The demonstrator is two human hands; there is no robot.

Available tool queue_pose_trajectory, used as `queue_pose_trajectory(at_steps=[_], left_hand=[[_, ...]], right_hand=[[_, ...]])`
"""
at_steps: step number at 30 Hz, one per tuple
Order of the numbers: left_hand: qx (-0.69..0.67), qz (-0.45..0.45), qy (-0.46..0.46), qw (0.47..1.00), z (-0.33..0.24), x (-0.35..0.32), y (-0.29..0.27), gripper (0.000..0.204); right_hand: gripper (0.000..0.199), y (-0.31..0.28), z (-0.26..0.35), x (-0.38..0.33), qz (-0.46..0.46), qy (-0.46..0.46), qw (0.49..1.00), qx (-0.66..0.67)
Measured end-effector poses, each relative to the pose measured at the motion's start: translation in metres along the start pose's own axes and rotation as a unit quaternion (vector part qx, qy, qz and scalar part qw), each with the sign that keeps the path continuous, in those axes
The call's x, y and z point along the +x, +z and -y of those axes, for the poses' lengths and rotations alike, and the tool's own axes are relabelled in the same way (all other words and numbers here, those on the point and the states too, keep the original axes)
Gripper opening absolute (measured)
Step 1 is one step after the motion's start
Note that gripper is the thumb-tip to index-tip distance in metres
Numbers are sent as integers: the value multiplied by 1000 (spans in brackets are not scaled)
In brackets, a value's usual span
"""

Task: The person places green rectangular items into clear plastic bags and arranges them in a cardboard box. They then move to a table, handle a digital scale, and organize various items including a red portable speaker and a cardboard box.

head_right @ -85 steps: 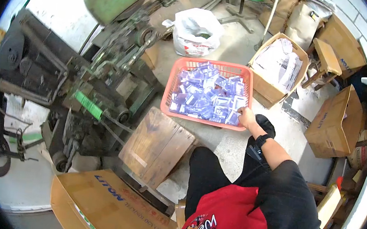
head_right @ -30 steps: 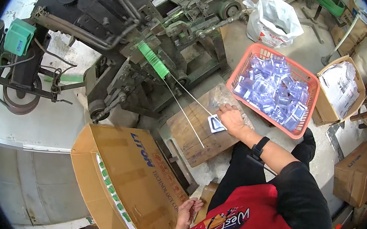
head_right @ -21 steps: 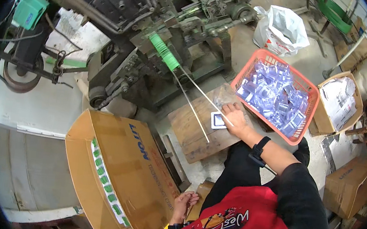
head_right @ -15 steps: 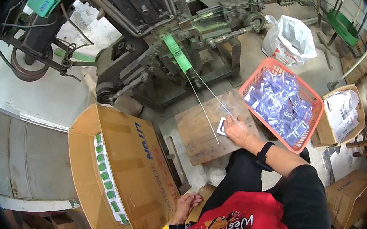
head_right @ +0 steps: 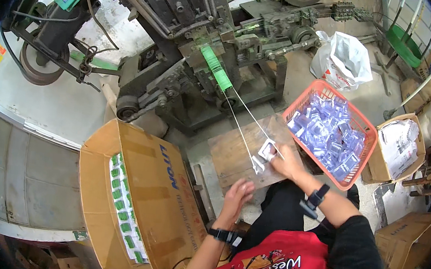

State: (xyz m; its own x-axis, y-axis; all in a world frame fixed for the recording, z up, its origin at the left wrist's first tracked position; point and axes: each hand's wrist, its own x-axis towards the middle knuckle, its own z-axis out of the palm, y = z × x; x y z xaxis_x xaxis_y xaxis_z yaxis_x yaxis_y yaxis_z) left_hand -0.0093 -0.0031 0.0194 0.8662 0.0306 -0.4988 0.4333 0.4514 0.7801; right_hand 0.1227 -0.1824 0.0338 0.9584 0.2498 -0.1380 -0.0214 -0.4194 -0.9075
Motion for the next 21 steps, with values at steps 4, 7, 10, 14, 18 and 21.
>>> queue_pose_trajectory(at_steps=[4, 7, 10, 14, 18, 21], left_hand=[[-111, -6, 27, 993, -8, 21, 42, 32], [-156, -54, -5, 986, 7, 31, 41, 22], [-140, -66, -35, 987, 9, 30, 25, 23], [-184, 14, -91, 979, 3, 29, -7, 47], [-197, 84, -81, 973, -14, 22, 4, 51], [-190, 100, -88, 973, -25, 20, 17, 54]], right_hand=[[14, 21, 7, -45, 125, 108, 972, 165], [23, -6, 1, -28, 194, 104, 971, 88], [43, -60, 1, 30, 11, -21, 988, -151], [81, -77, 106, 118, 59, -215, 953, -203], [84, -48, 173, 193, 84, -196, 907, -364], [72, -27, 183, 223, 51, -180, 902, -388]])
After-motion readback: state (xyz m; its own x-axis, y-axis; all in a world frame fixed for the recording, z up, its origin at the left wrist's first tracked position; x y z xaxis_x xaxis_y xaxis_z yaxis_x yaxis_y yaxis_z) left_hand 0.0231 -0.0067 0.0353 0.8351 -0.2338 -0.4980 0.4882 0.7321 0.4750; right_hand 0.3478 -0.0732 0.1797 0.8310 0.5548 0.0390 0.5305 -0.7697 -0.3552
